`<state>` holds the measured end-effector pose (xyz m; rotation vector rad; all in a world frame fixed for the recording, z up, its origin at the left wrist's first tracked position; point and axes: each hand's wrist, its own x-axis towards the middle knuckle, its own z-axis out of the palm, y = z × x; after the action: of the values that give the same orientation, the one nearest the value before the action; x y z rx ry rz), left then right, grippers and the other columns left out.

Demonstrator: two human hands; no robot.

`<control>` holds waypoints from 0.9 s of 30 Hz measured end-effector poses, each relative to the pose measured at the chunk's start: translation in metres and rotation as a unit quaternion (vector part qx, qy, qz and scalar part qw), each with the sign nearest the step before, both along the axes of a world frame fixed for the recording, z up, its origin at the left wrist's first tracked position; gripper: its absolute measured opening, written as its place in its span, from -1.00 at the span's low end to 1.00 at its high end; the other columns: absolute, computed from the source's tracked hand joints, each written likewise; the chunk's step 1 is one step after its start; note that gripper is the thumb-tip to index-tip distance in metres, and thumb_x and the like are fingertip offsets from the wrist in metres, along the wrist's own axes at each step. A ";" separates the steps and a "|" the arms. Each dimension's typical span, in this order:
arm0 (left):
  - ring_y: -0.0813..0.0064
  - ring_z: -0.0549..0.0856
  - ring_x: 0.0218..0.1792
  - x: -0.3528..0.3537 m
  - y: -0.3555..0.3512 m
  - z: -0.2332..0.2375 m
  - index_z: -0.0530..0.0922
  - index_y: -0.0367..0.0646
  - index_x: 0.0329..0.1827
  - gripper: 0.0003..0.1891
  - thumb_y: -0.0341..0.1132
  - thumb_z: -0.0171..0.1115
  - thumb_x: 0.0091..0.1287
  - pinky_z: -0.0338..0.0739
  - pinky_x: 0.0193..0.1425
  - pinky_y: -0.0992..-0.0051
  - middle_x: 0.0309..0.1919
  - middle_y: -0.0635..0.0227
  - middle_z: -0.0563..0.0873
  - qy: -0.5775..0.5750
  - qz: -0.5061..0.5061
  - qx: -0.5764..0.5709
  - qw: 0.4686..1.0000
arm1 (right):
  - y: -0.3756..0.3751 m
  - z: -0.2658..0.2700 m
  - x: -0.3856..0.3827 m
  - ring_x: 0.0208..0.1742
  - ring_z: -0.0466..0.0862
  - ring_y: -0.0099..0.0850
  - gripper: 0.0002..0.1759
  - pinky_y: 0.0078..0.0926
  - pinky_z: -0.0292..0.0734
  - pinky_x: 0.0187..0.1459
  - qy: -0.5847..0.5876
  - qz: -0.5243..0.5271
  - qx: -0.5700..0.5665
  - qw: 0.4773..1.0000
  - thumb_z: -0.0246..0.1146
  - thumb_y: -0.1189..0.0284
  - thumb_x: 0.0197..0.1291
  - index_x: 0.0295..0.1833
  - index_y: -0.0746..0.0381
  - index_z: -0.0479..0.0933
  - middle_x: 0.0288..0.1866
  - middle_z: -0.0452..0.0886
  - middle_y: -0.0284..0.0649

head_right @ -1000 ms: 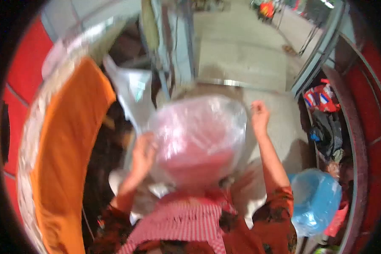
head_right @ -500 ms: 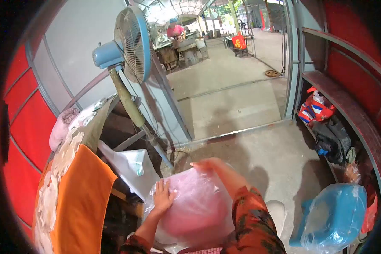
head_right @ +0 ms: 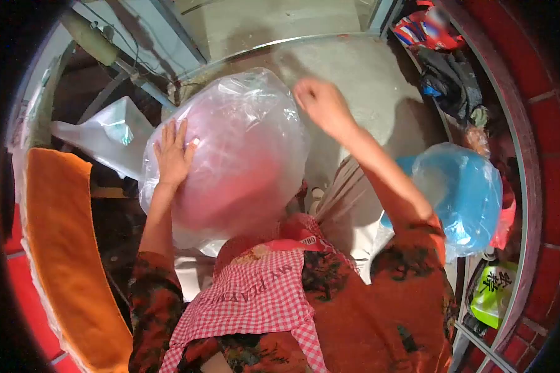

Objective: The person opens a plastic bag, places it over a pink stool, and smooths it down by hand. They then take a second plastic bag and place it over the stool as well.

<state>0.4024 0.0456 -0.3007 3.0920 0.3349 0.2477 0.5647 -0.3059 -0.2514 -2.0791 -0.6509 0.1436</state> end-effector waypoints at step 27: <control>0.14 0.00 0.59 0.000 -0.006 0.007 0.26 0.08 0.51 -0.24 0.32 -0.08 0.34 -0.24 0.50 -0.25 0.56 0.19 0.13 0.003 0.027 -0.023 0.999 | -0.023 -0.203 -0.059 0.17 0.59 -0.28 -0.35 -0.23 0.59 0.02 0.335 0.212 -0.275 0.876 0.45 0.45 0.00 0.28 0.20 0.49 0.17 0.60 -0.19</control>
<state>0.4020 0.0393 -0.2940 3.0421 0.4200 0.2273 0.5052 -0.3288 -0.4544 -2.1567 -0.6542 1.3760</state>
